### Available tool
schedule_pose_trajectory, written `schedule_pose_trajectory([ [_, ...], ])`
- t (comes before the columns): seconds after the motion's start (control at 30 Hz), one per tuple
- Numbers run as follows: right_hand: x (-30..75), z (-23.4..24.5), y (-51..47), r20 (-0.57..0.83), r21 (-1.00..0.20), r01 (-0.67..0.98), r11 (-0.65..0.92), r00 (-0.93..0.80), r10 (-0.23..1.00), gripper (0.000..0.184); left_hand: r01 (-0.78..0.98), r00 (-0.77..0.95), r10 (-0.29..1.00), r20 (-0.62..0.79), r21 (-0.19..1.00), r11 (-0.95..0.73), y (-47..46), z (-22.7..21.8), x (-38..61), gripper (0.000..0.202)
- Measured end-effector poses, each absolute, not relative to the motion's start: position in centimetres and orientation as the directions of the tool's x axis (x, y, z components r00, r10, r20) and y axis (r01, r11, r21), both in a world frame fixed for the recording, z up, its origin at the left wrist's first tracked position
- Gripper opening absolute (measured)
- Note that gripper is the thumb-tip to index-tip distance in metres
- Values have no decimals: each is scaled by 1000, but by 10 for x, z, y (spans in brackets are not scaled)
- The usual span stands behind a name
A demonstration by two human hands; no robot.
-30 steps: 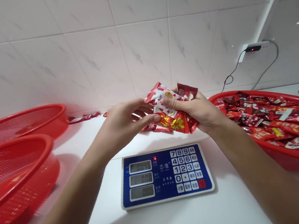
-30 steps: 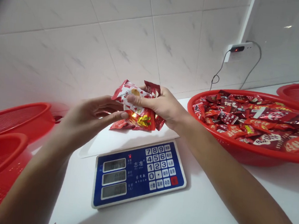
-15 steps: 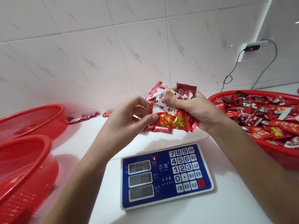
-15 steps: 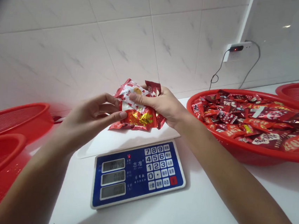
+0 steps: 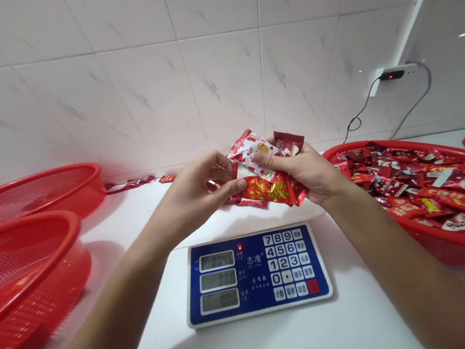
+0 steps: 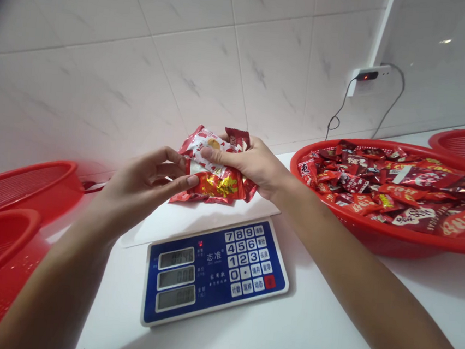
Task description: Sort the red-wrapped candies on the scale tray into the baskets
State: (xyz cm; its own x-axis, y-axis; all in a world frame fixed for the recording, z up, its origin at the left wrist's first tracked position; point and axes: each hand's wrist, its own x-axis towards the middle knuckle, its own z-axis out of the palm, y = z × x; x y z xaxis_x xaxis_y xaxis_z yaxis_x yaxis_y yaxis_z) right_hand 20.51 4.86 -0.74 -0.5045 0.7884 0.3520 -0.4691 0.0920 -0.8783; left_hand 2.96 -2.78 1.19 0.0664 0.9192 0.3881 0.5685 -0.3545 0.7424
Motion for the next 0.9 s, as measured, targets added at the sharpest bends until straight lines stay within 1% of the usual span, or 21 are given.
schedule_pose_trajectory([
  [0.1,205,-7,50,335,-879,-470,80,-488,806,35,549,39,910,412,753,-364,-27,11,28,29],
  [0.2,205,-5,50,322,-884,-457,93,-452,832,35,558,4,894,448,741,-373,-26,10,27,26],
  [0.37,205,-6,54,319,-885,-436,164,-311,895,39,575,-47,871,489,727,-377,-21,8,25,23],
  [0.5,208,-6,62,234,-895,-420,146,-165,958,41,583,-114,866,487,739,-339,-16,4,18,23],
  [0.57,211,-4,66,186,-899,-425,109,-144,972,39,618,-145,876,459,734,-283,-11,1,11,23],
  [0.63,214,-1,67,155,-899,-430,79,-146,977,36,699,-167,895,414,690,-189,-7,0,5,24],
  [0.7,215,2,67,143,-895,-442,65,-145,979,35,780,-176,884,433,609,-143,-8,4,4,28],
  [0.73,216,3,66,141,-892,-448,61,-147,979,34,796,-160,870,467,582,-165,-12,9,5,27],
  [0.77,215,4,65,139,-890,-453,55,-154,978,32,782,-128,853,506,580,-227,-18,14,8,23],
  [0.8,215,4,63,138,-889,-456,49,-164,977,30,733,-79,842,534,603,-314,-26,20,12,18],
  [0.87,214,5,59,134,-888,-458,42,-170,976,23,529,51,851,523,708,-468,-49,28,23,8],
  [0.9,213,6,57,128,-888,-458,35,-174,976,19,482,113,867,485,737,-474,-61,29,28,9],
])
